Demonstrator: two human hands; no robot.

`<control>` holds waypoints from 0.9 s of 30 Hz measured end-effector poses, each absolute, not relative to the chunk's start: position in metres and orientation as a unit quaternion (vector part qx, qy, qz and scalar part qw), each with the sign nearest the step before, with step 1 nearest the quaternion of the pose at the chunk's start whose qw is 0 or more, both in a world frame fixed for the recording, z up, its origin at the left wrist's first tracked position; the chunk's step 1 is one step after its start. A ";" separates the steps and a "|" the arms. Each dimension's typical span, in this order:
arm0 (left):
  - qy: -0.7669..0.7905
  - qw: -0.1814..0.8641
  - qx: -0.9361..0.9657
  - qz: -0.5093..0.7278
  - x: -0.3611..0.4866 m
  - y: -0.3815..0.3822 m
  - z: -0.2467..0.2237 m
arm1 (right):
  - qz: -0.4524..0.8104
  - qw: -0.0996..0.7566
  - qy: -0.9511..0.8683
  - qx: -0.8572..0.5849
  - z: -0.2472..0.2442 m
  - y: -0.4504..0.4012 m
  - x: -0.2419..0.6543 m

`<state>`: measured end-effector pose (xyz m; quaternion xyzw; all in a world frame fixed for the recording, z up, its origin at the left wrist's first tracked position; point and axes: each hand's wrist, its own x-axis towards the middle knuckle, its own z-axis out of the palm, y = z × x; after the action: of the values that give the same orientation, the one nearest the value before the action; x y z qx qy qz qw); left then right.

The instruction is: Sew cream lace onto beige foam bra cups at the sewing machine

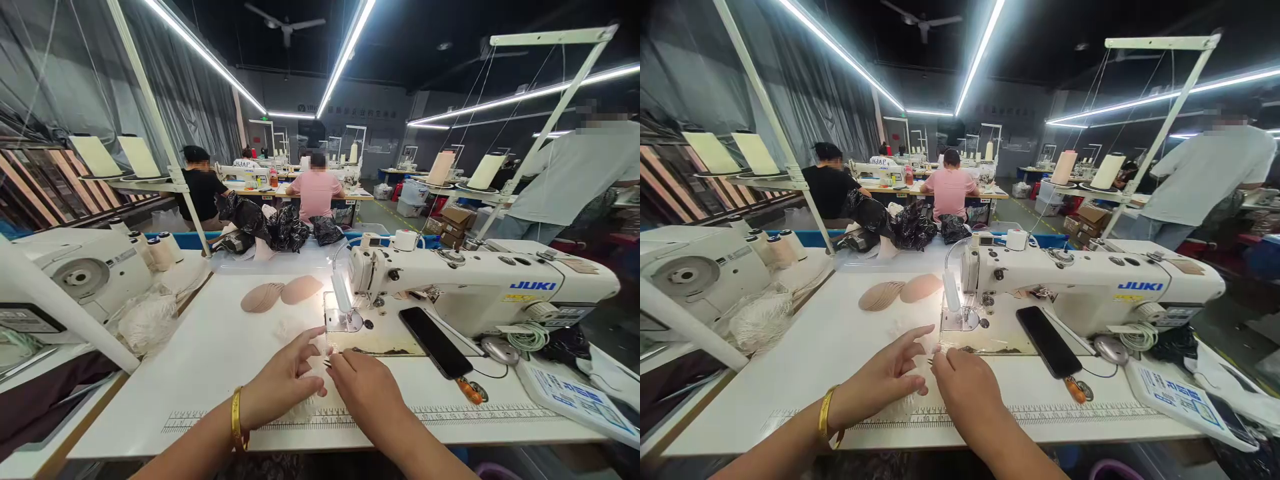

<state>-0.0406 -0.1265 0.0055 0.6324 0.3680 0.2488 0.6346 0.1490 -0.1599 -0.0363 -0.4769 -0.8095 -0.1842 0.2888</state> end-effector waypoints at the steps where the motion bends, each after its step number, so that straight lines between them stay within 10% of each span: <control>1: 0.370 0.634 0.635 0.241 -0.041 -0.127 0.007 | -0.188 0.292 -0.813 -0.467 -0.036 -0.159 0.146; 5: 0.428 0.509 0.726 0.173 -0.082 -0.118 0.028 | -0.156 0.284 -0.828 -0.457 -0.034 -0.165 0.166; 11: 0.559 -0.056 0.779 0.278 -0.168 -0.093 0.067 | -0.207 0.231 -0.776 -0.550 -0.051 -0.163 0.257; 15: 0.397 -0.046 0.893 0.207 -0.128 -0.090 0.033 | -0.147 0.308 -0.768 -0.541 -0.050 -0.163 0.257; 27: 0.267 -0.087 0.929 0.241 -0.057 -0.114 0.020 | 0.720 0.454 -0.380 -0.361 -0.035 -0.183 0.132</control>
<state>-0.0569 -0.1144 0.0199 0.9289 0.2672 0.2412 -0.0872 0.1321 -0.1834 -0.0352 -0.3610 -0.3802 0.7203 0.4542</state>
